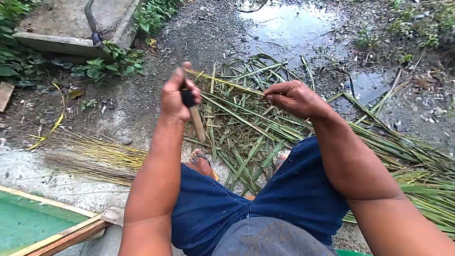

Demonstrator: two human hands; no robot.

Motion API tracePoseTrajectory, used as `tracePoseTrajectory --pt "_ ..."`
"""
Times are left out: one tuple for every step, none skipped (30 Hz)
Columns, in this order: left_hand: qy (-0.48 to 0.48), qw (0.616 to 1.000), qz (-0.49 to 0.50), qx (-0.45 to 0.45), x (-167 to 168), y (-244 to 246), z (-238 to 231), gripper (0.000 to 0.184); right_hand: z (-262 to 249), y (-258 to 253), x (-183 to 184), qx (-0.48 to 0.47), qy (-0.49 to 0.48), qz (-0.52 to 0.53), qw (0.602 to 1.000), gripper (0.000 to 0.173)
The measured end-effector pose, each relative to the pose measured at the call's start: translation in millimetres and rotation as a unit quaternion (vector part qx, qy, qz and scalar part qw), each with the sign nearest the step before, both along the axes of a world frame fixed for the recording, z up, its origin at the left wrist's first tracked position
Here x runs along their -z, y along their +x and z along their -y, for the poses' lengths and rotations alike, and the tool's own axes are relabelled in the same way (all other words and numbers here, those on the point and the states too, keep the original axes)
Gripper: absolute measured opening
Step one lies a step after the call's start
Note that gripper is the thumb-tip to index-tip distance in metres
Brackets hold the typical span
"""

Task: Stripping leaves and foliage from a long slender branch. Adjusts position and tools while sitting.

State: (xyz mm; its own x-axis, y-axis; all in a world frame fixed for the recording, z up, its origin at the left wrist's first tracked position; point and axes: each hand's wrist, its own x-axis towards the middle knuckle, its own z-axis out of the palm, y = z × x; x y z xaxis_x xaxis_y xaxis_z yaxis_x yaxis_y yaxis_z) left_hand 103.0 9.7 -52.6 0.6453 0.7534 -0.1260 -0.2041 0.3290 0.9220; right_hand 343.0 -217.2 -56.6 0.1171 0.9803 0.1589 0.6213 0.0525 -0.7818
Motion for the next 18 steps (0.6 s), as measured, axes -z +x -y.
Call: tracePoseTrajectory --pt "-0.013 0.998 0.020 -0.051 -4.5 -4.3 -10.4 0.039 1.9 3.2 0.0 0.011 -0.006 -0.006 1.000 0.024" --pt "-0.021 0.996 0.033 -0.085 -7.6 -6.4 -14.4 0.039 2.8 5.1 -0.4 0.025 -0.021 -0.013 0.999 0.025" --pt "-0.021 0.994 0.038 -0.099 -8.8 -5.9 -11.8 0.038 2.0 5.6 -0.8 0.041 -0.041 -0.018 0.998 0.025" --pt "-0.013 0.995 0.032 -0.094 -8.0 -2.7 -3.6 0.040 0.3 5.0 -1.5 0.053 -0.062 -0.019 0.996 0.027" --pt "0.000 0.997 0.016 -0.072 -5.0 2.2 8.4 0.040 -1.9 3.2 -2.0 0.061 -0.080 -0.019 0.995 0.027" --pt "0.018 0.999 -0.004 -0.035 -0.2 8.2 22.8 0.039 -4.4 0.5 -1.8 0.065 -0.090 -0.023 0.994 0.028" --pt "0.036 0.999 -0.026 0.013 5.1 14.5 38.4 0.037 -7.2 -2.5 -0.7 0.063 -0.092 -0.026 0.993 0.028" --pt "0.052 0.995 -0.048 0.066 10.2 20.4 53.6 0.036 -10.5 -6.0 0.8 0.056 -0.085 -0.027 0.994 0.028" --pt "0.061 0.989 -0.068 0.117 13.6 25.9 67.6 0.038 -13.8 -9.9 2.1 0.047 -0.073 -0.025 0.996 0.027" --pt "0.060 0.982 -0.081 0.160 16.1 30.6 78.6 0.041 -16.6 -13.8 3.6 0.038 -0.058 -0.020 0.997 0.027" --pt "0.053 0.977 -0.088 0.189 18.1 34.0 85.2 0.041 -18.6 -17.4 5.4 0.030 -0.042 -0.010 0.999 0.026" --pt "0.044 0.975 -0.089 0.201 19.1 35.2 86.3 0.040 -19.5 -20.2 6.5 0.025 -0.027 0.000 0.999 0.025" --pt "0.037 0.976 -0.085 0.197 18.8 34.3 81.6 0.038 -19.1 -21.5 6.6 0.022 -0.016 0.013 1.000 0.024" --pt "0.031 0.980 -0.076 0.179 17.8 31.4 71.0 0.037 -17.9 -21.1 6.7 0.020 -0.007 0.026 0.999 0.024" --pt "0.026 0.987 -0.063 0.147 16.5 27.0 56.2 0.036 -16.3 -18.8 7.0 0.017 -0.001 0.039 0.999 0.024" --pt "0.017 0.993 -0.051 0.104 13.9 21.9 39.9 0.035 -14.2 -15.6 7.2 0.015 0.003 0.049 0.999 0.025" --pt "0.007 0.997 -0.039 0.060 11.2 17.5 25.1 0.035 -12.1 -12.8 7.1 0.017 0.006 0.056 0.998 0.025" --pt "-0.001 0.999 -0.028 0.021 8.2 14.7 15.8 0.036 -10.6 -11.0 7.3 0.021 0.006 0.060 0.998 0.025"
